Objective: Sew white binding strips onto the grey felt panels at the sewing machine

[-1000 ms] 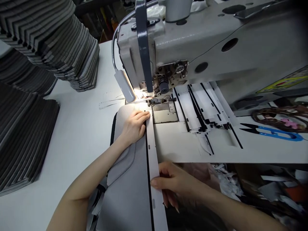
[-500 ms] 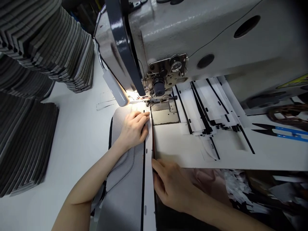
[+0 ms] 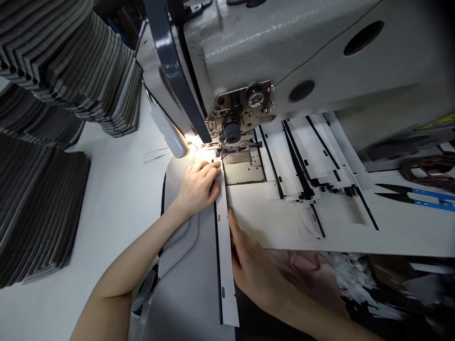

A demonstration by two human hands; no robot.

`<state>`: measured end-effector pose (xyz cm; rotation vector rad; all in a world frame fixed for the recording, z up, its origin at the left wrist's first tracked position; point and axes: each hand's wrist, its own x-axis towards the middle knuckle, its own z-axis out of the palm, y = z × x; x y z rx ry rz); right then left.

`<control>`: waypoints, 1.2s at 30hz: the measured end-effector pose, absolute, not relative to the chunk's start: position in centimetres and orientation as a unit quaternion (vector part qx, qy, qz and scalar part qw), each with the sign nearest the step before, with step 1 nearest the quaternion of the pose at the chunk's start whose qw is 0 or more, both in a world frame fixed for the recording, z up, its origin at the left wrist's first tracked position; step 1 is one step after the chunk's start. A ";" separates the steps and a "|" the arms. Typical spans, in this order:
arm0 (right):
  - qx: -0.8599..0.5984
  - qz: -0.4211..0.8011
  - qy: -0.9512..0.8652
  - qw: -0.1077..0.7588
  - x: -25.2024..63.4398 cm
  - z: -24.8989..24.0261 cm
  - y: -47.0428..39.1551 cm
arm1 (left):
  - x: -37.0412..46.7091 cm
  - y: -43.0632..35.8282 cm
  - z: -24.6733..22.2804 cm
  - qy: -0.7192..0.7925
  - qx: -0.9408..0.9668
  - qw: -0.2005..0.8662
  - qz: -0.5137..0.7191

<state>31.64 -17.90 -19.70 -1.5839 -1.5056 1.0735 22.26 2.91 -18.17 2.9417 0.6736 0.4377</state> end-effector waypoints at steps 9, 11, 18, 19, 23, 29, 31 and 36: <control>-0.639 0.439 -0.576 0.258 32.5 -18.4 -16.0 | 23.2 4.1 -18.4 0.216 0.963 0.006 0.162; -0.651 0.451 -0.564 0.234 32.7 -18.1 -15.5 | 23.2 4.0 -18.2 0.214 0.964 -0.001 0.159; -0.657 0.468 -0.553 0.208 33.0 -18.2 -13.8 | 23.2 3.9 -17.5 0.206 0.970 -0.013 0.126; -0.662 0.465 -0.553 0.201 33.0 -18.1 -13.6 | 23.3 4.0 -17.5 0.210 0.969 -0.010 0.125; -0.674 0.452 -0.551 0.196 33.3 -17.7 -12.6 | 23.6 4.4 -17.7 0.220 0.966 -0.014 0.133; -0.682 0.401 -0.559 0.248 33.5 -18.6 -11.5 | 22.8 3.1 -17.7 0.204 0.964 0.022 0.167; -0.682 0.396 -0.559 0.254 33.5 -18.8 -11.1 | 22.7 2.8 -17.7 0.205 0.963 0.026 0.172; -0.679 0.429 -0.551 0.224 33.6 -18.1 -12.0 | 23.0 3.6 -18.1 0.225 0.960 0.002 0.169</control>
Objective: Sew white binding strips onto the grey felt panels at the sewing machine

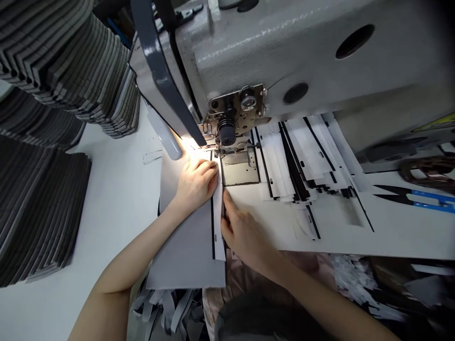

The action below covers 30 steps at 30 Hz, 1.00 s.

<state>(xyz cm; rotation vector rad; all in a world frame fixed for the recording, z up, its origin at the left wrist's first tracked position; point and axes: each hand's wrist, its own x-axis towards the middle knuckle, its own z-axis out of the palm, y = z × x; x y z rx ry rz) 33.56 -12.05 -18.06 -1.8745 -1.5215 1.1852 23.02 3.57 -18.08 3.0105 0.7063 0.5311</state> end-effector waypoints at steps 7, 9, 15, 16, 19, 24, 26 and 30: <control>-0.665 0.445 -0.559 0.220 33.0 -17.8 -14.0 | 23.7 4.6 -18.4 0.236 0.957 -0.022 0.165; -0.671 0.436 -0.560 0.215 33.0 -17.9 -13.5 | 23.6 4.1 -18.1 0.233 0.958 -0.033 0.163; -0.677 0.402 -0.570 0.235 33.7 -18.7 -12.3 | 23.0 2.2 -17.1 0.228 0.962 -0.002 0.148; -0.680 0.390 -0.572 0.242 33.7 -18.9 -12.2 | 23.0 2.2 -17.1 0.231 0.962 0.000 0.147; -0.689 0.368 -0.573 0.248 33.9 -19.2 -11.7 | 23.3 2.7 -17.4 0.237 0.960 -0.011 0.146; -0.696 0.359 -0.577 0.232 34.4 -18.8 -10.3 | 23.5 3.2 -17.6 0.235 0.960 -0.042 0.147; -0.701 0.358 -0.573 0.227 34.7 -18.5 -9.7 | 23.3 2.8 -17.6 0.225 0.963 -0.031 0.147; -0.709 0.358 -0.565 0.221 35.1 -18.1 -9.0 | 23.1 2.3 -17.9 0.221 0.961 0.004 0.168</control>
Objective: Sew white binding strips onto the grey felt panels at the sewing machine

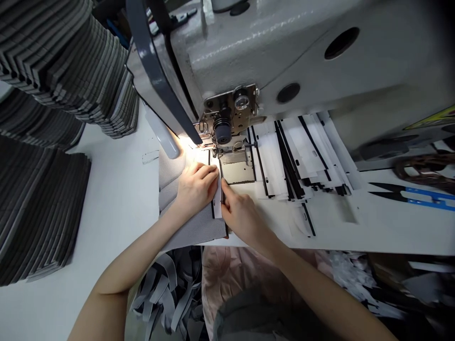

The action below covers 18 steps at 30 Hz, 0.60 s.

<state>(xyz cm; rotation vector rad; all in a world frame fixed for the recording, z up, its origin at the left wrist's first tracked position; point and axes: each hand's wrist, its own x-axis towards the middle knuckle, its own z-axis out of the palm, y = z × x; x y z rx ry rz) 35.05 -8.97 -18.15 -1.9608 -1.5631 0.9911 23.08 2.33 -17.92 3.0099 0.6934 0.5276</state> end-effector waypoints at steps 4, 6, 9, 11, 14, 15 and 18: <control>-0.714 0.366 -0.556 0.217 34.9 -17.8 -9.3 | 23.4 3.0 -18.5 0.241 0.953 0.023 0.182; -0.705 0.383 -0.553 0.223 34.8 -17.7 -9.9 | 23.6 3.6 -18.6 0.240 0.954 0.020 0.179; -0.694 0.403 -0.546 0.241 34.6 -17.9 -10.4 | 23.8 4.4 -18.6 0.233 0.956 0.005 0.178; -0.698 0.401 -0.542 0.243 34.6 -18.2 -10.4 | 23.9 4.6 -18.5 0.228 0.956 -0.009 0.183; -0.707 0.380 -0.547 0.238 34.7 -18.7 -9.8 | 23.6 4.1 -18.3 0.210 0.958 -0.023 0.194; -0.710 0.372 -0.549 0.238 34.8 -18.8 -9.5 | 23.5 3.7 -18.3 0.205 0.959 -0.021 0.197; -0.712 0.363 -0.551 0.240 35.1 -18.7 -8.8 | 23.0 2.8 -18.3 0.193 0.958 -0.009 0.213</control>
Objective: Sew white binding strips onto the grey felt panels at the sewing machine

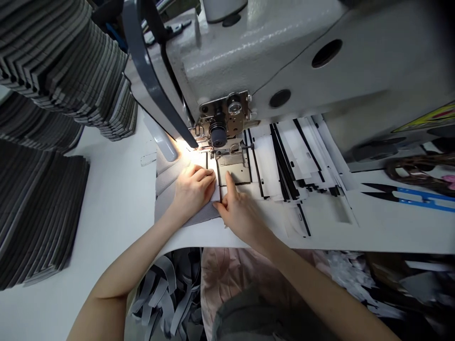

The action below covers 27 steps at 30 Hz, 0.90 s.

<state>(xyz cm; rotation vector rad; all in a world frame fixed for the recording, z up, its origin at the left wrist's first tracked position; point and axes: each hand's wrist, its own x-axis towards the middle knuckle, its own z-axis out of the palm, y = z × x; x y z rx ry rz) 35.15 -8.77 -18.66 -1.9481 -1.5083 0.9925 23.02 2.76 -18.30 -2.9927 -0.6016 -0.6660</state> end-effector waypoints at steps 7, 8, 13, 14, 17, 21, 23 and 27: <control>-0.698 0.386 -0.542 0.265 35.8 -18.1 -7.3 | 23.1 3.6 -18.9 -0.187 -0.954 0.000 -0.233; -0.700 0.383 -0.541 0.266 35.8 -18.1 -7.2 | 23.2 3.9 -18.9 -0.192 -0.954 -0.001 -0.231; -0.695 0.383 -0.540 0.280 36.4 -18.3 -6.0 | 23.7 5.2 -19.2 -0.199 -0.952 0.009 -0.230; -0.691 0.384 -0.541 0.286 36.5 -18.3 -5.7 | 23.8 5.4 -19.2 -0.197 -0.952 0.015 -0.234; -0.683 0.388 -0.543 0.297 36.9 -18.3 -5.0 | 23.9 5.9 -19.4 -0.195 -0.951 0.023 -0.240; -0.702 0.365 -0.547 0.276 37.0 -18.3 -4.4 | 23.4 5.1 -19.3 -0.197 -0.952 0.005 -0.234; -0.712 0.344 -0.556 0.256 37.0 -18.3 -4.4 | 22.9 4.2 -19.3 -0.191 -0.953 -0.006 -0.235; -0.731 0.291 -0.573 0.230 36.9 -18.3 -4.9 | 22.0 2.8 -19.4 -0.183 -0.951 -0.024 -0.247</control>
